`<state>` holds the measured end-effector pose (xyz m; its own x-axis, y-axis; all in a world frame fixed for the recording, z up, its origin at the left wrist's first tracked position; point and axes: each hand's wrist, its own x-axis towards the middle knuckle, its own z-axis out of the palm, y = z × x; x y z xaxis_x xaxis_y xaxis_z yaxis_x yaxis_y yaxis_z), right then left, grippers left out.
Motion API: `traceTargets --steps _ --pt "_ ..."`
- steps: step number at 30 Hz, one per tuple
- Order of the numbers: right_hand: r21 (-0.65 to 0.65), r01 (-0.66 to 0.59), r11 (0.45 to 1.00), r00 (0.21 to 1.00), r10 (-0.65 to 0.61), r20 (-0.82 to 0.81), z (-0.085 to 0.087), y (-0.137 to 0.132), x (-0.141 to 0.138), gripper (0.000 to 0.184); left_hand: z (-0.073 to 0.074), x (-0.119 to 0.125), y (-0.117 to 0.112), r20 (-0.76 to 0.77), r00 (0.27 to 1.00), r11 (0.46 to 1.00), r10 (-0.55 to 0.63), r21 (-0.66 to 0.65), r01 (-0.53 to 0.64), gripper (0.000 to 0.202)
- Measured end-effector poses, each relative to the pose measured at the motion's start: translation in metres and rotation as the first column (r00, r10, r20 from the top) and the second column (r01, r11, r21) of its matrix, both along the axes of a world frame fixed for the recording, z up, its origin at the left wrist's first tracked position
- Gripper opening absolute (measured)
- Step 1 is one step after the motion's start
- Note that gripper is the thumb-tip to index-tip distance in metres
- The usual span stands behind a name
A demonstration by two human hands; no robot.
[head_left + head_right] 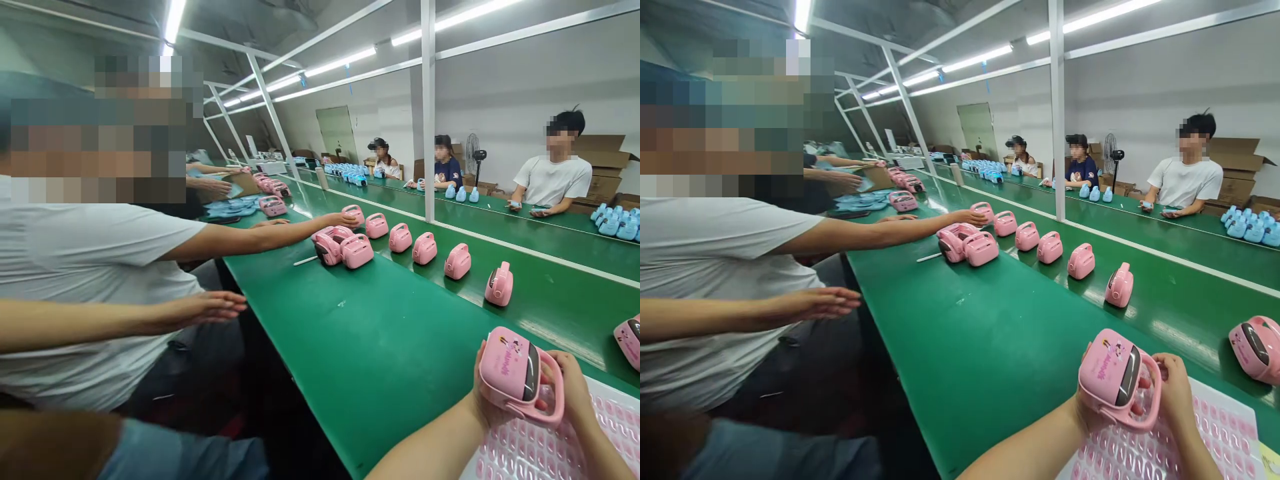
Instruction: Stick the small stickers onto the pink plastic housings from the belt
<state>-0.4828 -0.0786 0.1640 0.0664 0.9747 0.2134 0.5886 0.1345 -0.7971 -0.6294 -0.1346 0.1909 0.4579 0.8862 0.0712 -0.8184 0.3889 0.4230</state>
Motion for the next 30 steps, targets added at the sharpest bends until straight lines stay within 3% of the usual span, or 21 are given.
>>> traceTargets --steps 7,11,15,18,22,25,30 --pt "-0.186 0.082 0.979 0.918 -0.147 -0.369 0.022 0.0 0.015 0.033 -0.024 0.0 0.011 0.125 0.985 0.982 0.122 -0.156 -0.102 0.079" --pt "-0.174 0.069 0.982 0.799 -0.159 -0.58 0.044 -0.014 0.015 0.033 -0.025 -0.005 0.012 0.043 0.979 0.936 0.198 -0.306 -0.176 0.08" --pt "-0.176 0.071 0.982 0.659 -0.179 -0.73 0.066 -0.029 0.001 0.031 -0.022 -0.009 0.012 0.02 0.981 0.935 0.194 -0.307 -0.179 0.081" --pt "-0.154 0.059 0.986 0.562 -0.161 -0.811 0.071 -0.041 -0.016 0.032 -0.018 -0.009 0.011 0.01 0.974 0.935 0.228 -0.282 -0.216 0.079" --pt "-0.107 0.008 0.994 0.597 -0.091 -0.797 0.06 -0.054 -0.039 0.033 -0.015 -0.008 0.008 0.035 0.968 0.935 0.248 -0.269 -0.23 0.067" --pt "-0.122 0.033 0.992 0.61 -0.117 -0.784 0.051 -0.057 -0.052 0.034 -0.021 -0.009 0.009 0.07 0.969 0.948 0.235 -0.237 -0.213 0.062" --pt "-0.113 0.109 0.988 0.614 -0.156 -0.774 0.047 -0.055 -0.062 0.035 -0.033 -0.012 0.013 0.232 0.961 0.988 0.151 -0.049 -0.144 0.053"
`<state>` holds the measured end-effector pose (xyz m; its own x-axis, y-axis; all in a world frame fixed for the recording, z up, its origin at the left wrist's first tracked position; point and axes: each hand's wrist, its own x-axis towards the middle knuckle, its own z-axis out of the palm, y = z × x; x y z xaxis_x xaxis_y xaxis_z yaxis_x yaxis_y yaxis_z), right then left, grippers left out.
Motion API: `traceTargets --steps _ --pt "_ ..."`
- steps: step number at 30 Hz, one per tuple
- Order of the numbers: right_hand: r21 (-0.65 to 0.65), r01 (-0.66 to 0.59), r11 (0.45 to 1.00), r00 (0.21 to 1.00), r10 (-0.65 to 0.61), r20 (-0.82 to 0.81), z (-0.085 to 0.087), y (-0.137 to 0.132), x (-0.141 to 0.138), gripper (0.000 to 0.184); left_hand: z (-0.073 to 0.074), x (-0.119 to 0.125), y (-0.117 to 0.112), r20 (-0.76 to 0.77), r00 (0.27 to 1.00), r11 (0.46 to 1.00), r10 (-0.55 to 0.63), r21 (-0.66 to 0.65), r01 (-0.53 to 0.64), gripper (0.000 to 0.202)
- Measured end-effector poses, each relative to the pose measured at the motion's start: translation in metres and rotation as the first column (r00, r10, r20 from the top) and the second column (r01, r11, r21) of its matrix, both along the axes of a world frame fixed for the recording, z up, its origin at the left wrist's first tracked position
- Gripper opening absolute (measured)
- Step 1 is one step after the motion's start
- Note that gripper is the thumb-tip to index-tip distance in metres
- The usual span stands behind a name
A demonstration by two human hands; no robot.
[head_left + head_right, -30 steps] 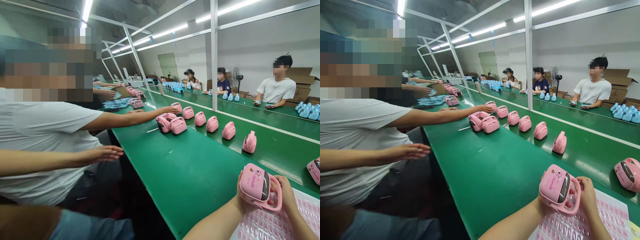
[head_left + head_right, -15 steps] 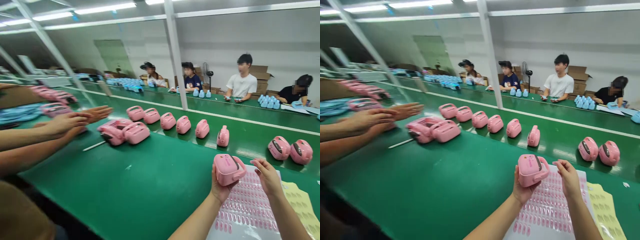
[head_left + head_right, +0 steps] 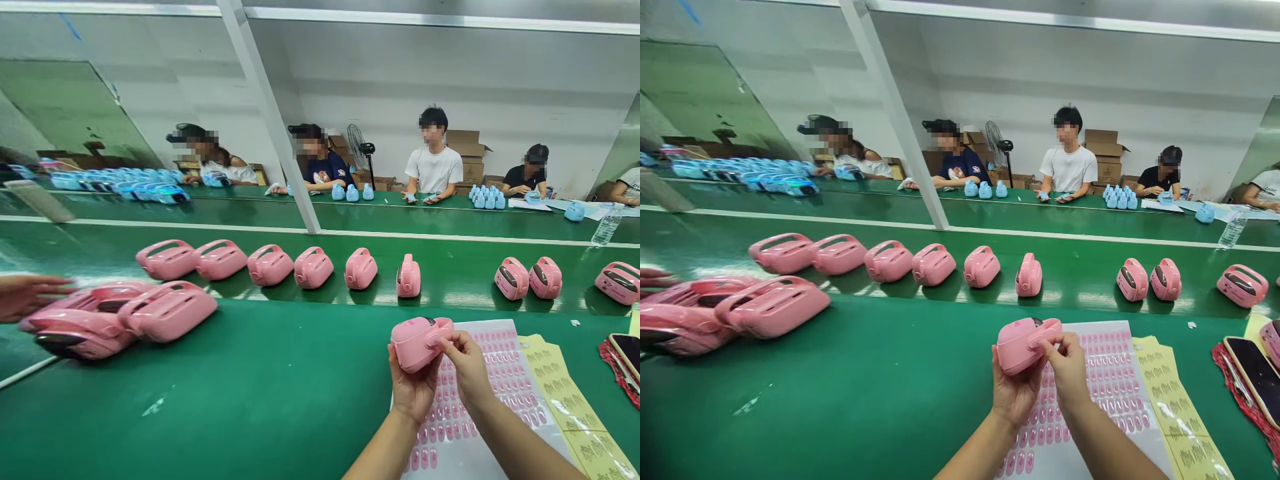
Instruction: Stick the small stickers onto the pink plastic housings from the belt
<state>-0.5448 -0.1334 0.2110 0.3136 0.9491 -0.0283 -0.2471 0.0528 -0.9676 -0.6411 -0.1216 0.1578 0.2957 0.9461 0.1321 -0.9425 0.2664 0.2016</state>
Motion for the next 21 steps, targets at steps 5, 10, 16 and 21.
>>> traceTargets --steps 5,10,16,21 --pt "0.017 0.022 1.0 1.0 -0.022 0.008 -0.0001 0.001 -0.0038 0.034 -0.0054 -0.0002 0.003 0.093 0.994 0.985 -0.05 0.171 0.033 0.052" --pt "0.015 0.05 0.999 0.998 -0.05 0.034 -0.0037 0.002 -0.0061 0.034 -0.0083 -0.0021 0.0036 0.058 0.996 0.974 -0.068 0.22 0.053 0.053" --pt "0.055 0.109 0.993 0.977 -0.117 0.179 -0.0042 0.0023 -0.0066 0.031 -0.0087 -0.0053 0.0035 -0.031 0.996 0.961 -0.085 0.261 0.091 0.053" --pt "0.128 0.063 0.99 0.932 -0.104 0.347 -0.0007 0.0023 -0.0044 0.021 -0.0099 -0.0069 0.0047 -0.048 0.995 0.968 -0.089 0.232 0.098 0.051"
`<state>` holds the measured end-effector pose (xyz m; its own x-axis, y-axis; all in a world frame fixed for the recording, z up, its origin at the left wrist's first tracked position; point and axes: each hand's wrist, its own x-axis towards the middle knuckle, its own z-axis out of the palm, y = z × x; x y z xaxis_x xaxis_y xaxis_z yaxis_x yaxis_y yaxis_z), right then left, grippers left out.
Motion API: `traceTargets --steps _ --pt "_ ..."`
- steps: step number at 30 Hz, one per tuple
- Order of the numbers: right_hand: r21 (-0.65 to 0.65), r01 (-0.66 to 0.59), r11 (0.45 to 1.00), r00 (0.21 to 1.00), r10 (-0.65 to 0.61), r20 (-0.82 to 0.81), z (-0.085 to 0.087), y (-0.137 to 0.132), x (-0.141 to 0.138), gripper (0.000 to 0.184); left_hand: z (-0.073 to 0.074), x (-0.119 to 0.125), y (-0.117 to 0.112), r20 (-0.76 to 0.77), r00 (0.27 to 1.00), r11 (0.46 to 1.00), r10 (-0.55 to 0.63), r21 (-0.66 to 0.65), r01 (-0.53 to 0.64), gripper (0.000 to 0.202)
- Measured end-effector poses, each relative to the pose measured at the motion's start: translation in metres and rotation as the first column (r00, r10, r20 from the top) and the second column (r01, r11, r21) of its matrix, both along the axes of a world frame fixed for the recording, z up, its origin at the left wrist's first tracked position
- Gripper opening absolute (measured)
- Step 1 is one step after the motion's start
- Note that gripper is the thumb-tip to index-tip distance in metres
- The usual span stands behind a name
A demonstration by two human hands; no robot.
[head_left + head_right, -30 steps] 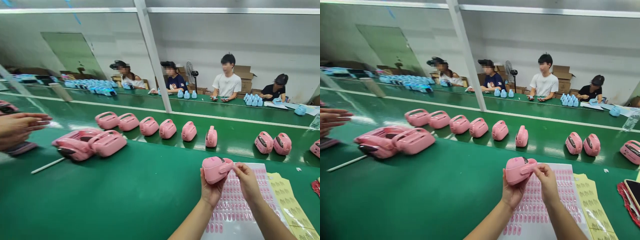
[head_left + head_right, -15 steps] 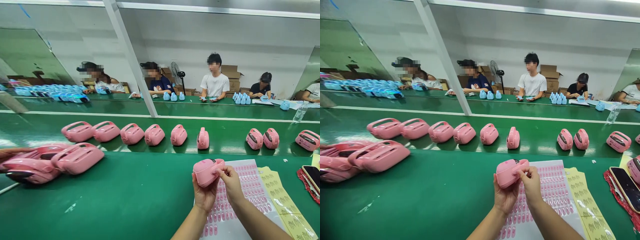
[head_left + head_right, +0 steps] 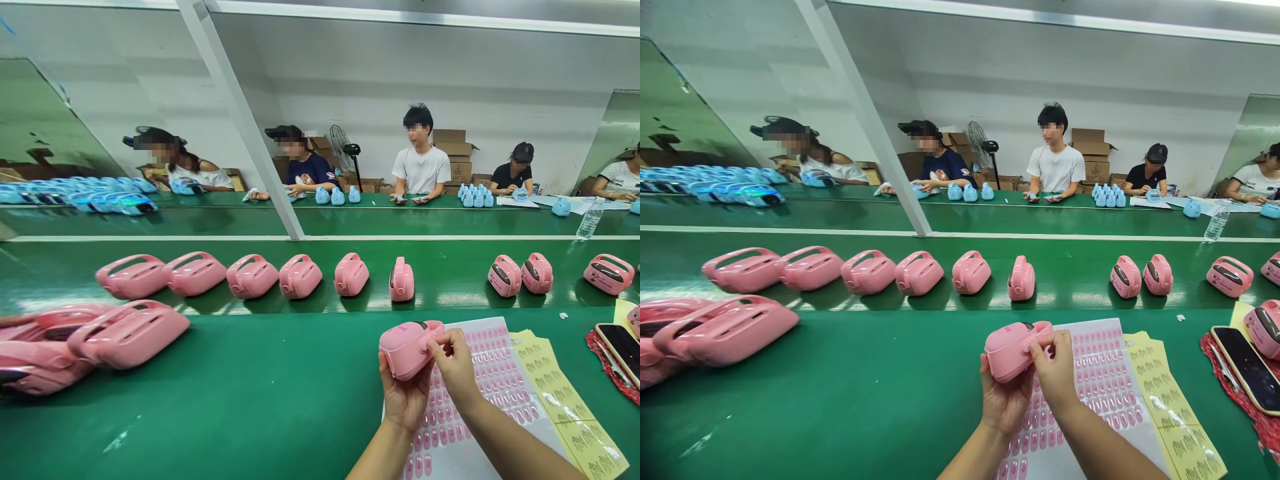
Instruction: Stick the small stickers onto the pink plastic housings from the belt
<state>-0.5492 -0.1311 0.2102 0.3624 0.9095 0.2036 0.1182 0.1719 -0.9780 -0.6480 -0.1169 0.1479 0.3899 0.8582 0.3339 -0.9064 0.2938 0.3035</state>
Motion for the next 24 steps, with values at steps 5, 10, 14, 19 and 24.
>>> traceTargets --steps 5,10,14,19,24 --pt "-0.089 -0.055 0.995 0.993 0.063 0.097 -0.015 0.012 0.014 0.024 -0.003 -0.004 0.002 -0.052 0.998 0.999 0.028 -0.023 -0.029 0.053" --pt "-0.275 -0.125 0.953 0.937 0.204 0.282 -0.024 0.037 0.034 0.018 -0.001 -0.02 0.008 -0.042 0.999 1.0 -0.028 0.008 0.028 0.054" --pt "-0.28 -0.123 0.952 0.865 0.241 0.441 -0.023 0.057 0.028 0.02 -0.001 -0.035 0.017 -0.037 0.999 0.999 0.024 -0.035 -0.025 0.05" --pt "-0.291 -0.132 0.948 0.786 0.279 0.552 -0.032 0.068 0.007 0.017 -0.004 -0.04 0.02 -0.084 0.992 0.993 0.097 -0.061 -0.102 0.047" --pt "-0.262 -0.138 0.955 0.79 0.265 0.553 -0.036 0.065 0.011 0.018 -0.002 -0.035 0.017 -0.19 0.967 0.97 0.172 -0.137 -0.199 0.048"
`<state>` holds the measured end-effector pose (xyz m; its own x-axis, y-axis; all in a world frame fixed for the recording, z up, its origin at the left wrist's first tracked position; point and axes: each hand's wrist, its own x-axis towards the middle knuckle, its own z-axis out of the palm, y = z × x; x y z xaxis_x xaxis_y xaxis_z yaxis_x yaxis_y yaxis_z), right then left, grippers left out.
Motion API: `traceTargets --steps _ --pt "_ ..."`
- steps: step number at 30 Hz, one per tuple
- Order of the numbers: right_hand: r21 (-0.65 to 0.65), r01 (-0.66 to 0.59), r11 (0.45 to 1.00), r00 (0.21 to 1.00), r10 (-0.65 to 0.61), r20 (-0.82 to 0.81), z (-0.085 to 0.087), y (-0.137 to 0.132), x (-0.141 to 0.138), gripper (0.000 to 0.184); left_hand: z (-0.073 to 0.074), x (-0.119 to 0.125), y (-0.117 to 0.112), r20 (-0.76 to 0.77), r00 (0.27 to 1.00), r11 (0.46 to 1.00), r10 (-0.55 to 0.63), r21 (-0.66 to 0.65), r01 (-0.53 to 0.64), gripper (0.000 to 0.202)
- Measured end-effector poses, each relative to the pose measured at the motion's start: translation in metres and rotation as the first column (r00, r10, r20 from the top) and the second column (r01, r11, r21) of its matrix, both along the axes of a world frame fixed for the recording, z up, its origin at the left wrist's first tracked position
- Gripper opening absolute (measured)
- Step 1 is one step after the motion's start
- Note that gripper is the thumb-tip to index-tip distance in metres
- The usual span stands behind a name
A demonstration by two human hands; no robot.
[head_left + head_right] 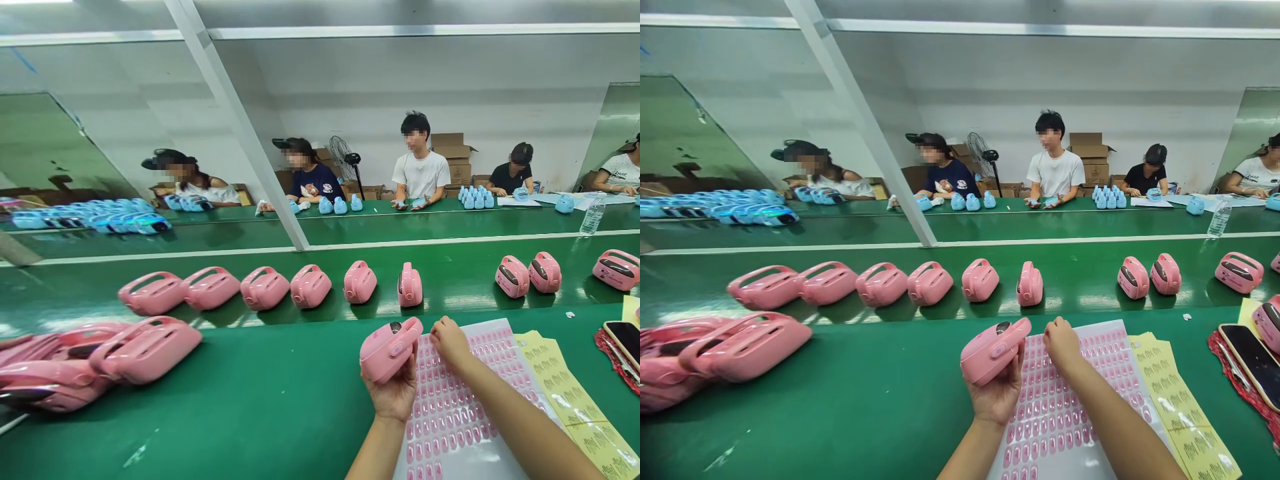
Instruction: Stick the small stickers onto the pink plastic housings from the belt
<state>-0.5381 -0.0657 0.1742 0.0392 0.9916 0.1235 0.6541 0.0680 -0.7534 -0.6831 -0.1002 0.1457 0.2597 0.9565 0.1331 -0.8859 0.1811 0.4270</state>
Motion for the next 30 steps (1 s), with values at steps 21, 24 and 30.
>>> traceTargets --steps 21,24,30 --pt "-0.039 -0.233 0.972 0.81 0.171 -0.561 0.084 -0.064 0.062 0.018 0.014 0.038 -0.023 -0.723 0.541 0.857 0.43 0.514 0.007 0.083" --pt "-0.038 -0.242 0.97 0.857 0.195 -0.477 0.083 -0.066 0.059 0.015 0.011 0.036 -0.023 -0.724 0.504 0.814 0.471 0.577 0.068 0.079" --pt "0.002 -0.23 0.973 0.918 0.218 -0.33 0.083 -0.067 0.056 0.009 0.012 0.032 -0.021 -0.697 0.483 0.745 0.53 0.655 0.127 0.079"
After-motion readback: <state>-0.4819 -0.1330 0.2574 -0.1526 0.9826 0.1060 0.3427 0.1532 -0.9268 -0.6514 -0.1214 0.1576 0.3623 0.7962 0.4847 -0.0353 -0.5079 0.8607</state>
